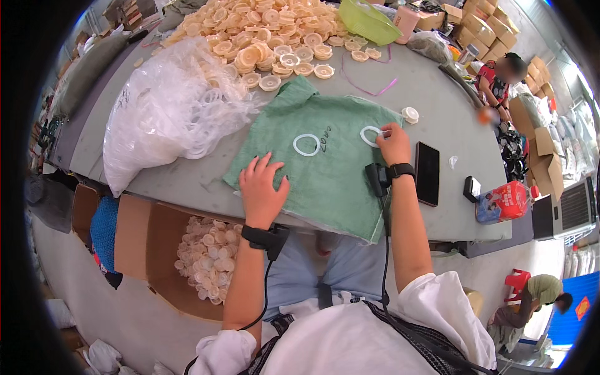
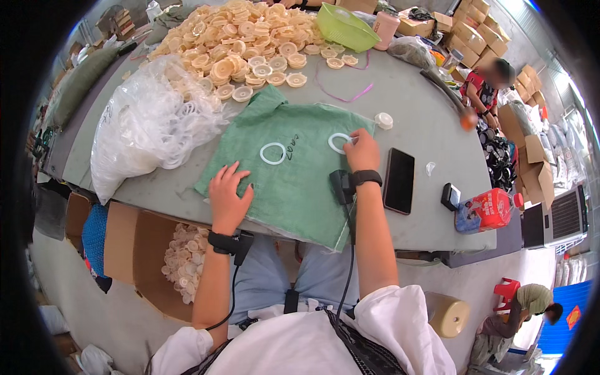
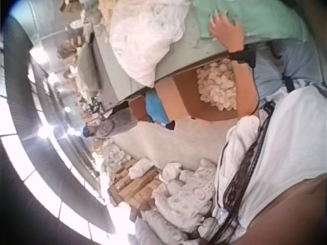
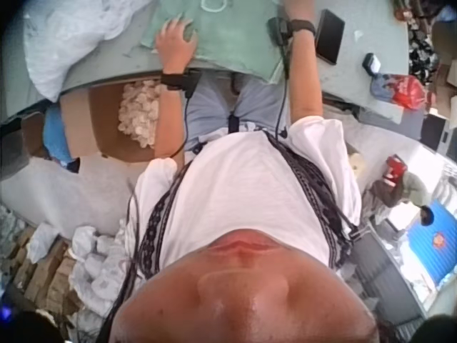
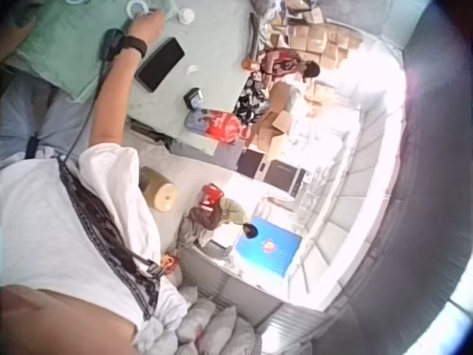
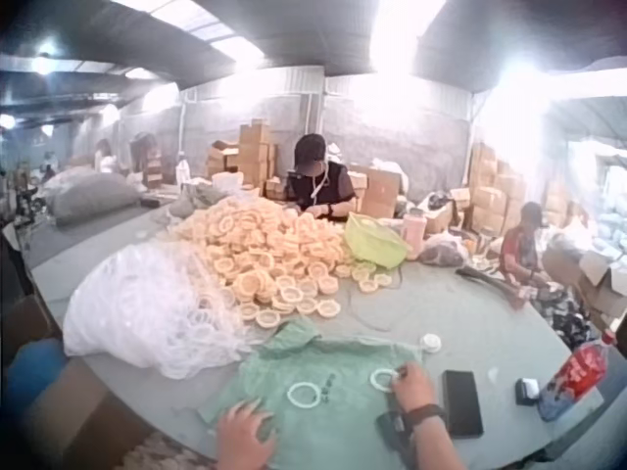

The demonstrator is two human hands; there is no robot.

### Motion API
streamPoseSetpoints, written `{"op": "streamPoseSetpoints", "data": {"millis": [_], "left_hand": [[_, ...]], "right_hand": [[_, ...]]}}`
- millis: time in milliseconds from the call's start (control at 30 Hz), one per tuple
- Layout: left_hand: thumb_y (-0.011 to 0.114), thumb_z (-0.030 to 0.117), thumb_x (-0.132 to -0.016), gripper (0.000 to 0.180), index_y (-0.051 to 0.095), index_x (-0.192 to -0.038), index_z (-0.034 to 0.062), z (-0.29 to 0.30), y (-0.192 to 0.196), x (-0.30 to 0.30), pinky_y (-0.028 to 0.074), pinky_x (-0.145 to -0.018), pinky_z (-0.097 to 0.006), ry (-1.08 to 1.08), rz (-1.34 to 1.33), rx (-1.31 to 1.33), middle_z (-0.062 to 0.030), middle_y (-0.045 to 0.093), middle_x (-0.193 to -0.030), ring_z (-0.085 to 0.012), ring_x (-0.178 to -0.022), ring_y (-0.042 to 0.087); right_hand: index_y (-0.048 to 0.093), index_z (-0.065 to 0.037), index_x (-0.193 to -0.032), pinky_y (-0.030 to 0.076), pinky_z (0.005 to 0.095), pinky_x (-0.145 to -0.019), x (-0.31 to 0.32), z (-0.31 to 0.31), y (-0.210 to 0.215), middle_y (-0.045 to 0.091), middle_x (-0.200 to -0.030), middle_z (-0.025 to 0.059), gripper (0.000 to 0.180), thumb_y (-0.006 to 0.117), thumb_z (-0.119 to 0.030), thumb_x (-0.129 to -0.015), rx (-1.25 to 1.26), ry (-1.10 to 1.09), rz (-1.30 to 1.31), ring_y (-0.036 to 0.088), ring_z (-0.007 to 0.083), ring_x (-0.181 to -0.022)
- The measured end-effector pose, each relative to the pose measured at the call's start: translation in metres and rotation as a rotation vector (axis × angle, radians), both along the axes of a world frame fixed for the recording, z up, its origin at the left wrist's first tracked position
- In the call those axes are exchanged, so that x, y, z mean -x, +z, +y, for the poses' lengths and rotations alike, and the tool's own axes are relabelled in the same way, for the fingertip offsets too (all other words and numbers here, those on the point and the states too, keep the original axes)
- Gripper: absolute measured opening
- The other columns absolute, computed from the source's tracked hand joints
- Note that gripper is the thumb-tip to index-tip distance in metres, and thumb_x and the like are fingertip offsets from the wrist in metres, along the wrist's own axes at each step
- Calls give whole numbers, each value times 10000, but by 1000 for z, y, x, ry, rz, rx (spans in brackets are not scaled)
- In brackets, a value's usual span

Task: Assembling plastic parts by manually inserting white sealing rings into circular beige bases.

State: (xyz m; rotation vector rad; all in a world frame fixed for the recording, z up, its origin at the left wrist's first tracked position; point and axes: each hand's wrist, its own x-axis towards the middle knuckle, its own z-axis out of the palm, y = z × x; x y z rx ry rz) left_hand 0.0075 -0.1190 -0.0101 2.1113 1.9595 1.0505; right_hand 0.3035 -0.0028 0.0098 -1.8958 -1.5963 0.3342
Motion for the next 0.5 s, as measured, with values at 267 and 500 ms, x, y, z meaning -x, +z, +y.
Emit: {"op": "streamPoseSetpoints", "data": {"millis": [267,500], "left_hand": [[623,200,-740,306,616,-1036,126,3,2,2,267,-1021,-499,5,-8,-12,-79,524,-1257,-314,-1210,413],[628,191,-733,268,633,-987,103,1,6,-1,262,-1025,-503,7,-29,-5,-87,519,-1258,-318,-1203,412]], "right_hand": [[593,-102,-1071,470,389,-806,-23,14,4,641,-990,107,402,698,-191,-694,-63,-23,116,610,271,-922],[510,-93,-1252,396,426,-969,-86,102,11,510,-1254,185,659,721,-333,-676,-131,-99,-453,503,314,-1141]]}}
